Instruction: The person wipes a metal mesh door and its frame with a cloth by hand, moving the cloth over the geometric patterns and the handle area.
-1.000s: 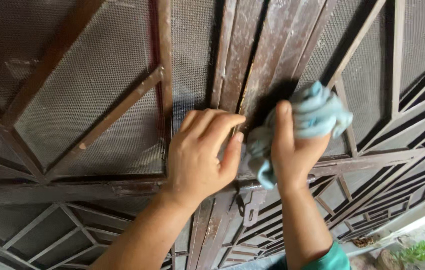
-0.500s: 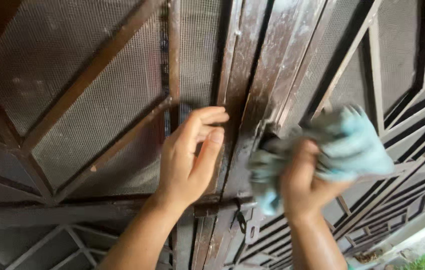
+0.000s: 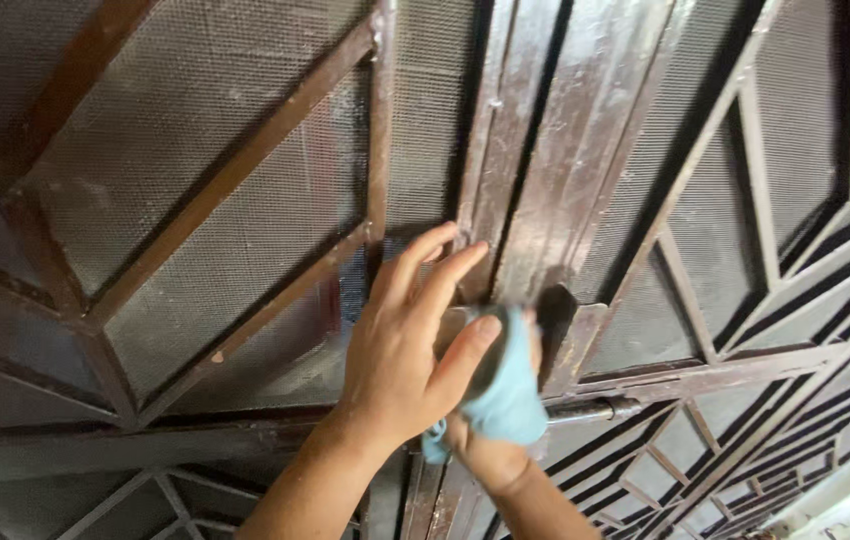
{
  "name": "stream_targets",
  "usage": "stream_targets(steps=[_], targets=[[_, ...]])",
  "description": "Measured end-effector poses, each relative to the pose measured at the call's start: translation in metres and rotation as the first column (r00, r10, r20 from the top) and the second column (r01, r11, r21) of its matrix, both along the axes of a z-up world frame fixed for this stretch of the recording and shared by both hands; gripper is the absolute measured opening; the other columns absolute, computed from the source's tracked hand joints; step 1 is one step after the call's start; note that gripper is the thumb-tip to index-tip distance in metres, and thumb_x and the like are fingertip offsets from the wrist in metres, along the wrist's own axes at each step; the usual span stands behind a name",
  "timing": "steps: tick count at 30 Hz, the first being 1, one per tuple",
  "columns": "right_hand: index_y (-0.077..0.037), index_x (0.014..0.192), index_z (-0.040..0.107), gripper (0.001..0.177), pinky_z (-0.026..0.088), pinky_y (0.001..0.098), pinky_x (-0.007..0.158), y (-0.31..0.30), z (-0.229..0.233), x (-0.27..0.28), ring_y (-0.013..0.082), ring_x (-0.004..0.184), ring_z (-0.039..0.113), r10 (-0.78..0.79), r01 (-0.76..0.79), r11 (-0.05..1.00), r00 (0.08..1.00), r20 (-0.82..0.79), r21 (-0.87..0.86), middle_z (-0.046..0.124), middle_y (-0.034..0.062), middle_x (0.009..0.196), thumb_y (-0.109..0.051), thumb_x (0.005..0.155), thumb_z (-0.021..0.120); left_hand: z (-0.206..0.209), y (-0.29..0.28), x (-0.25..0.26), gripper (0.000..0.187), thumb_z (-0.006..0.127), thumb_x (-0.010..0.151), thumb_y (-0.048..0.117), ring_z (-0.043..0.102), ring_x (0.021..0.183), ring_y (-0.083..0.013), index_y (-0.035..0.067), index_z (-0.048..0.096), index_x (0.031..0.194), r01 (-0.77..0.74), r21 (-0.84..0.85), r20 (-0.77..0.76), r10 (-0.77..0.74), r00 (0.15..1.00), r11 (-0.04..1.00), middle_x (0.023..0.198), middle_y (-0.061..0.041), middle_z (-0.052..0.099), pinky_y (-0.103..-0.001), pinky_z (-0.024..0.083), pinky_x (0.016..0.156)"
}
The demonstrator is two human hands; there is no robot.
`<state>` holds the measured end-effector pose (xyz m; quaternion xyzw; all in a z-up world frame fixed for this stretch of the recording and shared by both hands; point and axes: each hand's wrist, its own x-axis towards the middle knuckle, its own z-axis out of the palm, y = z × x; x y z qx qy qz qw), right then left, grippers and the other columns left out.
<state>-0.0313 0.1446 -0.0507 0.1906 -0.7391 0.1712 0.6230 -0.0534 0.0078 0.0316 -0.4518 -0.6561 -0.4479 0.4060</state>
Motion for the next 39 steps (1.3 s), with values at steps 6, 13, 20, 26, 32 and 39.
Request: stream_targets(steps=[6, 13, 20, 26, 32, 39], targets=[[-0.006, 0.115, 0.066, 0.040, 0.047, 0.0520, 0.076, 0.031, 0.008, 0.024, 0.0394, 0.092, 0.061, -0.217, 0.212, 0.968, 0.976, 0.021, 0.132, 0.063, 0.0157, 0.102, -0.012, 0.076, 0.067, 0.016, 0.012, 0.012, 0.052, 0.061, 0.100, 0.037, 0.058, 0.128, -0.0373, 0.007, 0.059, 0.142, -0.085, 0.069, 0.013, 0.085, 0.996, 0.994, 0.148, -0.019, 0.053, -0.047, 0.046, 0.109], [-0.014, 0.114, 0.073, 0.030, 0.052, 0.0528, 0.095, 0.073, 0.158, -0.007, 0.0356, 0.106, 0.069, -0.232, 0.323, 0.907, 0.918, 0.322, -0.269, 0.074, 0.0138, 0.110, -0.039, 0.101, 0.063, 0.042, 0.037, 0.021, 0.060, 0.051, 0.106, 0.044, 0.052, 0.139, -0.0396, 0.003, 0.052, 0.150, -0.044, 0.074, -0.152, 0.055, 0.987, 0.996, 0.155, -0.022, 0.047, -0.053, 0.040, 0.118], [-0.002, 0.135, 0.061, 0.054, 0.018, 0.0727, 0.115, 0.056, 0.136, -0.015, 0.0518, 0.137, 0.043, -0.425, 0.424, 0.875, 0.904, -0.050, 0.233, 0.060, 0.0235, 0.137, -0.040, 0.096, 0.061, 0.055, 0.059, 0.017, 0.058, 0.055, 0.105, 0.041, 0.037, 0.153, -0.0484, 0.007, 0.053, 0.151, 0.018, 0.045, -0.206, -0.009, 0.979, 0.999, 0.166, -0.026, 0.035, -0.058, 0.032, 0.127], [-0.012, 0.119, 0.070, 0.042, 0.050, 0.0521, 0.102, 0.076, 0.086, 0.023, 0.0367, 0.123, 0.062, 0.168, -0.018, 0.968, 0.785, 0.596, -0.250, 0.068, 0.0118, 0.127, -0.027, 0.080, 0.075, 0.064, 0.089, 0.024, 0.044, 0.068, 0.086, 0.034, 0.040, 0.143, -0.0456, 0.014, 0.071, 0.125, -0.149, -0.095, -0.252, 0.121, 0.960, 0.984, 0.153, -0.020, 0.048, -0.064, 0.028, 0.115], [-0.003, 0.123, 0.067, 0.046, 0.044, 0.0538, 0.110, 0.129, 0.085, 0.055, 0.0481, 0.131, 0.055, 0.138, -0.221, 0.949, 0.933, 0.333, 0.224, 0.065, 0.0261, 0.133, -0.009, 0.079, 0.076, 0.052, 0.113, 0.020, 0.027, 0.070, 0.088, 0.027, 0.057, 0.119, -0.0289, 0.018, 0.074, 0.113, -0.293, -0.045, -0.257, 0.273, 0.927, 0.955, 0.134, -0.006, 0.066, -0.053, 0.044, 0.095], [-0.014, 0.137, 0.061, 0.068, 0.048, 0.0565, 0.113, 0.162, 0.063, 0.054, 0.0422, 0.138, 0.053, 0.259, -0.242, 0.964, 0.949, 0.178, -0.112, 0.053, 0.0238, 0.146, -0.029, 0.078, 0.090, 0.050, 0.142, 0.000, 0.025, 0.065, 0.094, 0.030, 0.072, 0.086, -0.0161, 0.020, 0.071, 0.116, -0.393, -0.099, 0.155, 0.404, 0.901, 0.914, 0.101, 0.001, 0.074, -0.031, 0.059, 0.071]])
